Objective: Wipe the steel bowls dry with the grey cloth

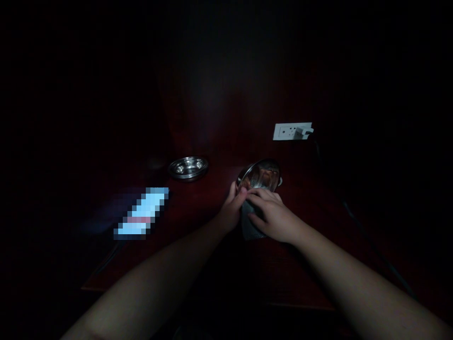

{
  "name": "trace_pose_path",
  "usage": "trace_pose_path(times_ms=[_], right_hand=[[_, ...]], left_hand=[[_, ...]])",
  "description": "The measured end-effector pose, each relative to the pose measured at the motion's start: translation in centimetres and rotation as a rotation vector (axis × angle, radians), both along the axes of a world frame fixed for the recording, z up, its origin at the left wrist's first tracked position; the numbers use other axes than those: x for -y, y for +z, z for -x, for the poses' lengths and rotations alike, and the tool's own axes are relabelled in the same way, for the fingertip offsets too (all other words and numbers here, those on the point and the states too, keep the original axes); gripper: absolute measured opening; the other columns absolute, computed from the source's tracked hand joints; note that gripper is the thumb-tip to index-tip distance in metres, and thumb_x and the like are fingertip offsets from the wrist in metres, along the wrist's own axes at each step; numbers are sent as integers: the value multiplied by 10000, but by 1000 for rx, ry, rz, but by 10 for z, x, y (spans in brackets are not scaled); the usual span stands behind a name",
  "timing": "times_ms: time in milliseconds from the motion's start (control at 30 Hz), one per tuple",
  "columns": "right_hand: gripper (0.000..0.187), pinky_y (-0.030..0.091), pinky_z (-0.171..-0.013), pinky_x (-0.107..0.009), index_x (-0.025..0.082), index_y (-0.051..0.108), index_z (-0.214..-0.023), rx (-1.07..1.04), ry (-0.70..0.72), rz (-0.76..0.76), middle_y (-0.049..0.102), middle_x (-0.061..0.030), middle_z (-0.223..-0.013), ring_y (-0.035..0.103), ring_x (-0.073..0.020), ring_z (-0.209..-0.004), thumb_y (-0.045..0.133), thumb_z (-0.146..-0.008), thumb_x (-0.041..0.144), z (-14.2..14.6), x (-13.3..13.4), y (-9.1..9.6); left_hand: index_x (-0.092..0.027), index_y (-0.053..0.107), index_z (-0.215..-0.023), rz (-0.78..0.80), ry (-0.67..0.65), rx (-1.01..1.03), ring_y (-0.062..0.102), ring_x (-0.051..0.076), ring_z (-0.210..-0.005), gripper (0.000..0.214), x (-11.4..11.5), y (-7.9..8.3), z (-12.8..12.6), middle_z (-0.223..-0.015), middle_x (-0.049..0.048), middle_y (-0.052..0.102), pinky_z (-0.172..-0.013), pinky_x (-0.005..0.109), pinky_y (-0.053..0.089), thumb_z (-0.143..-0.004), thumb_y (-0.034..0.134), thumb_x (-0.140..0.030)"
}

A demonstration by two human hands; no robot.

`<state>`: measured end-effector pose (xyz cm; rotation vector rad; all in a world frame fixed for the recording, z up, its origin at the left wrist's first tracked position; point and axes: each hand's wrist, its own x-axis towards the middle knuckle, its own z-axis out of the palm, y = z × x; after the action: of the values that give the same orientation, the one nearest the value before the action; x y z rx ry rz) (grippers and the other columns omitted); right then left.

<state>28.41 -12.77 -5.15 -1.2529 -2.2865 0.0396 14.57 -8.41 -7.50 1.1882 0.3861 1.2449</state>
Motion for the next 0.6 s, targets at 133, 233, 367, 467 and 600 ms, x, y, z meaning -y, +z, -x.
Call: trace_pose_path(times_ms=[133,233,367,467,600], right_hand=[[501,325,-992,-443,218,461,-1299,3,-3,-3,510,-99,-1253,438,-250,-1201,528,-803,226,0,1,0],[478,328,-997,-441,209,474,-1287,8,9,13,527,-98,-1220,457,-246,-1177,526,-812,236,-1,0,0],[475,345,-992,-439,209,468,-1285,-2,46,23,534,-94,-1205,470,-242,-1156,530,-815,235,-2,-1,0],[468,358,-983,-451,212,469,-1276,-16,67,28,539,-97,-1202,473,-249,-1159,535,-813,229,-3,-3,-1],[455,364,-980,-464,209,463,-1260,-28,76,28,543,-100,-1208,474,-257,-1164,539,-812,233,-4,-4,-2]], left_hand=[[-193,567,-979,-11,104,-90,557,215,-1026,449,-4,-3,-2,-1013,61,613,-985,366,361,-795,484,-593],[-184,598,-899,-54,153,-141,560,228,-1011,537,-6,-3,-2,-978,78,627,-982,369,368,-772,419,-674],[-189,618,-910,-43,166,-195,564,239,-1036,560,-6,-1,-2,-989,86,643,-986,365,375,-785,379,-680],[-178,611,-955,-64,140,-202,566,230,-1050,580,-7,-4,-3,-1039,96,642,-997,353,371,-808,340,-669],[-159,590,-1043,-57,159,-201,553,225,-1092,597,-9,-7,-3,-1097,110,628,-1016,349,355,-809,359,-658]])
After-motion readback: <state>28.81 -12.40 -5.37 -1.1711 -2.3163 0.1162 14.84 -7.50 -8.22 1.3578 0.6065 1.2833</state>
